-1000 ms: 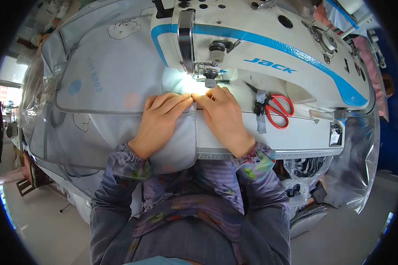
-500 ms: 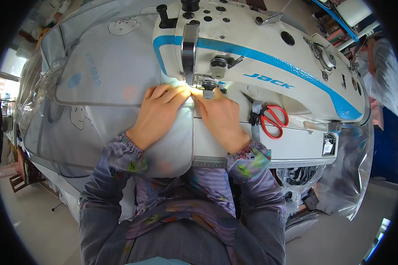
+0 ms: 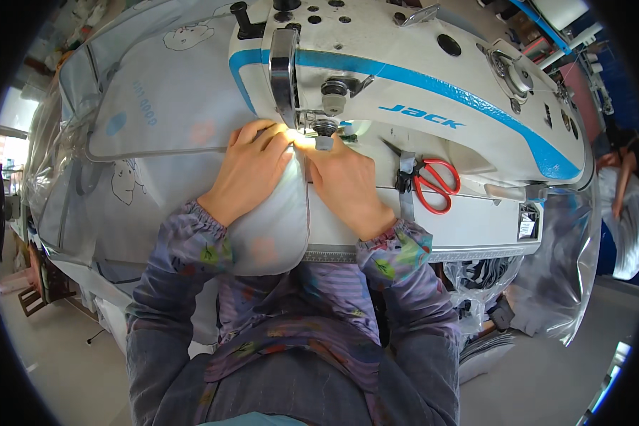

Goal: Sewing fabric and plastic sheets together to manufacture bags or covers using an industrial sewing machine.

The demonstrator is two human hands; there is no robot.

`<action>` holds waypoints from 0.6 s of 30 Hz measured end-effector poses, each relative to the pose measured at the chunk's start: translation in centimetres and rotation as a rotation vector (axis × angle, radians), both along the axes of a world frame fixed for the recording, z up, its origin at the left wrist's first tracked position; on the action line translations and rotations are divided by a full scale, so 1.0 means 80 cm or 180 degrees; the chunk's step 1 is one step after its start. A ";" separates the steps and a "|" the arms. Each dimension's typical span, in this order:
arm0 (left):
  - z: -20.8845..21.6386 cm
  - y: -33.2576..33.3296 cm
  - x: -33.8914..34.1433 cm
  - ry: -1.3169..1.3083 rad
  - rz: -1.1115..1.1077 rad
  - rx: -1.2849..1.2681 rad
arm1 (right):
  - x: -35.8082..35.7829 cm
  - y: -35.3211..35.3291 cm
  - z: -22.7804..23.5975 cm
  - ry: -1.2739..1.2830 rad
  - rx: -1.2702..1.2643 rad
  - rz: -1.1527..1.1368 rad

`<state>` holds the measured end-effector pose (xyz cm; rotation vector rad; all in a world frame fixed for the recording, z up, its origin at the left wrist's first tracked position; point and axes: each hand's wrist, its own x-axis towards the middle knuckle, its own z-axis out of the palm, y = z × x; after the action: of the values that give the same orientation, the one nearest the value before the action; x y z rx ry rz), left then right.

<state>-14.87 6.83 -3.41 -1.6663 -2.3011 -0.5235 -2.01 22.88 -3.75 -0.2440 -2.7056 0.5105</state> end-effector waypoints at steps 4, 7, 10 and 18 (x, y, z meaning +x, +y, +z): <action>0.000 -0.013 0.002 -0.0509 -0.0170 0.0141 | -0.004 -0.002 0.006 -0.0273 0.0011 -0.0081; 0.009 -0.012 -0.001 -0.0468 -0.0117 0.0002 | -0.004 -0.005 0.006 -0.0400 0.0159 -0.0231; 0.028 -0.020 0.013 -0.0342 -0.0059 -0.0023 | -0.003 -0.004 0.003 -0.0186 0.0279 -0.0243; 0.015 -0.192 0.108 0.0171 0.0145 -0.1289 | -0.002 0.002 0.001 0.0021 0.0155 -0.0076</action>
<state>-6.24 -8.51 -2.19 -1.7611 -2.5203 0.0030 -2.19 23.02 -3.67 -0.2605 -2.7015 0.4375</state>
